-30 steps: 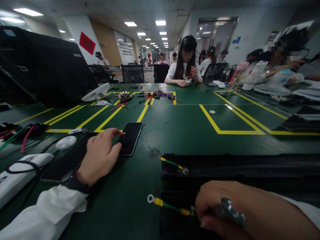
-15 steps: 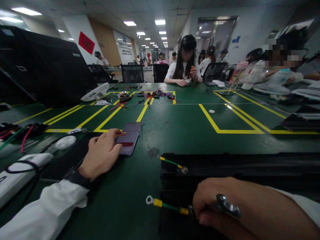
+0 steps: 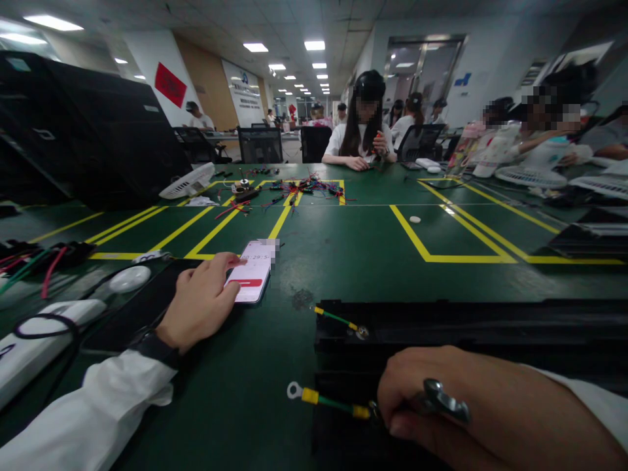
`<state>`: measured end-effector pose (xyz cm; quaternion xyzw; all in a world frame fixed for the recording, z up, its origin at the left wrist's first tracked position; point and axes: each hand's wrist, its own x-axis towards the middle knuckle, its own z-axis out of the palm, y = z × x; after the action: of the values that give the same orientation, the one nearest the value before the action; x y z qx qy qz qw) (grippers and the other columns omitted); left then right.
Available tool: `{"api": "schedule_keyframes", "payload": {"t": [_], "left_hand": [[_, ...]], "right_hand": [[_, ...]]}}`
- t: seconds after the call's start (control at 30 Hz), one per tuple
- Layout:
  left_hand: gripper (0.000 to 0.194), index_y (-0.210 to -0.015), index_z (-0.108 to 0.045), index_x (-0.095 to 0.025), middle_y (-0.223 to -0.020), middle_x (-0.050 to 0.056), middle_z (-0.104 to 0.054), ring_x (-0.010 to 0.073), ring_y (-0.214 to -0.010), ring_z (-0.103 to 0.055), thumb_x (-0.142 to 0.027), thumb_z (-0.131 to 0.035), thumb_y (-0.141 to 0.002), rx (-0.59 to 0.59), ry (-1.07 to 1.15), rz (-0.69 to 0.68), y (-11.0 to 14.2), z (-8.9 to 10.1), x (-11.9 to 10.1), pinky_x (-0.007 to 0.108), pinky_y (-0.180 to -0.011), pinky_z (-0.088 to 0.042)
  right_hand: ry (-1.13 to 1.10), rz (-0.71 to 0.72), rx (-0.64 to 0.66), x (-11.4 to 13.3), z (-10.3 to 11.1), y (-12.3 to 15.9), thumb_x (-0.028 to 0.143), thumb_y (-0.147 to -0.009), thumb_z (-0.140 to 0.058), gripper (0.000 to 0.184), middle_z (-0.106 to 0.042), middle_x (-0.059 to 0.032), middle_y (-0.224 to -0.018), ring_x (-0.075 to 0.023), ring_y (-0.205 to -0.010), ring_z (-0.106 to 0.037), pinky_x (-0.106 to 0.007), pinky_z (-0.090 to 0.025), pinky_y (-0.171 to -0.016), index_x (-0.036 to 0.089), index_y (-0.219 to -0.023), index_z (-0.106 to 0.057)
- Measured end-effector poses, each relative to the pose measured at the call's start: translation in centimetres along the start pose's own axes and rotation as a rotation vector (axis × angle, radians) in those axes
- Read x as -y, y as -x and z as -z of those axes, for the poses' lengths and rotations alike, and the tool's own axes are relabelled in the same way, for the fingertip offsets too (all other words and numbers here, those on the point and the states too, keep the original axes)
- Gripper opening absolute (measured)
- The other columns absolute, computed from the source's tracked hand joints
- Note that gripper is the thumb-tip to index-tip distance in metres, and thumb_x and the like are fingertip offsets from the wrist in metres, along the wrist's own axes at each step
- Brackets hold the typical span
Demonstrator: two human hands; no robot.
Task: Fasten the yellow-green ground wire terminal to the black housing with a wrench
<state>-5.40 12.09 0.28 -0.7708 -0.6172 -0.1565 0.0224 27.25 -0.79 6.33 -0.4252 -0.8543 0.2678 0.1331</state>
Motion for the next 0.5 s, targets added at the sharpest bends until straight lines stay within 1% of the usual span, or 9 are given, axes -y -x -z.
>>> {"api": "schedule_keyframes", "payload": {"t": [0.03, 0.2, 0.4, 0.5], "left_hand": [[0.031, -0.125, -0.050, -0.015, -0.125, 0.010, -0.056, 0.0295, -0.115, -0.053, -0.026, -0.053, -0.095, -0.003, 0.007, -0.002, 0.1, 0.3, -0.4, 0.054, -0.099, -0.037], [0.033, -0.126, -0.050, -0.015, -0.126, 0.011, -0.056, 0.0293, -0.116, -0.053, -0.029, -0.053, -0.096, -0.017, 0.042, 0.001, 0.6, 1.8, -1.9, 0.053, -0.098, -0.040], [0.034, -0.126, -0.050, -0.015, -0.125, 0.011, -0.056, 0.0295, -0.115, -0.053, -0.028, -0.054, -0.095, -0.049, 0.077, 0.023, 0.5, 1.7, -1.7, 0.053, -0.097, -0.041], [0.033, -0.125, -0.050, -0.016, -0.126, 0.011, -0.055, 0.0297, -0.117, -0.052, -0.026, -0.054, -0.095, -0.060, 0.105, 0.016, 0.3, 1.6, -1.4, 0.053, -0.098, -0.039]], "right_hand": [[-0.006, 0.019, -0.012, -0.1, -0.1, 0.2, 0.013, -0.081, -0.056, 0.015, -0.072, 0.0041, -0.075, -0.0129, -0.061, -0.065, -0.020, -0.044, -0.051, 0.025, -0.080, -0.065], [-0.002, 0.011, -0.043, -0.1, -0.3, 0.5, 0.014, -0.081, -0.056, 0.014, -0.071, 0.0042, -0.075, -0.0132, -0.060, -0.064, -0.021, -0.044, -0.051, 0.026, -0.081, -0.064], [-0.013, 0.021, -0.069, -0.1, -0.2, 0.4, 0.013, -0.082, -0.056, 0.015, -0.071, 0.0047, -0.075, -0.0125, -0.061, -0.064, -0.020, -0.043, -0.050, 0.026, -0.081, -0.064], [-0.012, 0.020, -0.021, -0.2, -0.2, 0.5, 0.012, -0.081, -0.056, 0.015, -0.071, 0.0044, -0.077, -0.0128, -0.063, -0.064, -0.020, -0.044, -0.052, 0.026, -0.082, -0.064]]}}
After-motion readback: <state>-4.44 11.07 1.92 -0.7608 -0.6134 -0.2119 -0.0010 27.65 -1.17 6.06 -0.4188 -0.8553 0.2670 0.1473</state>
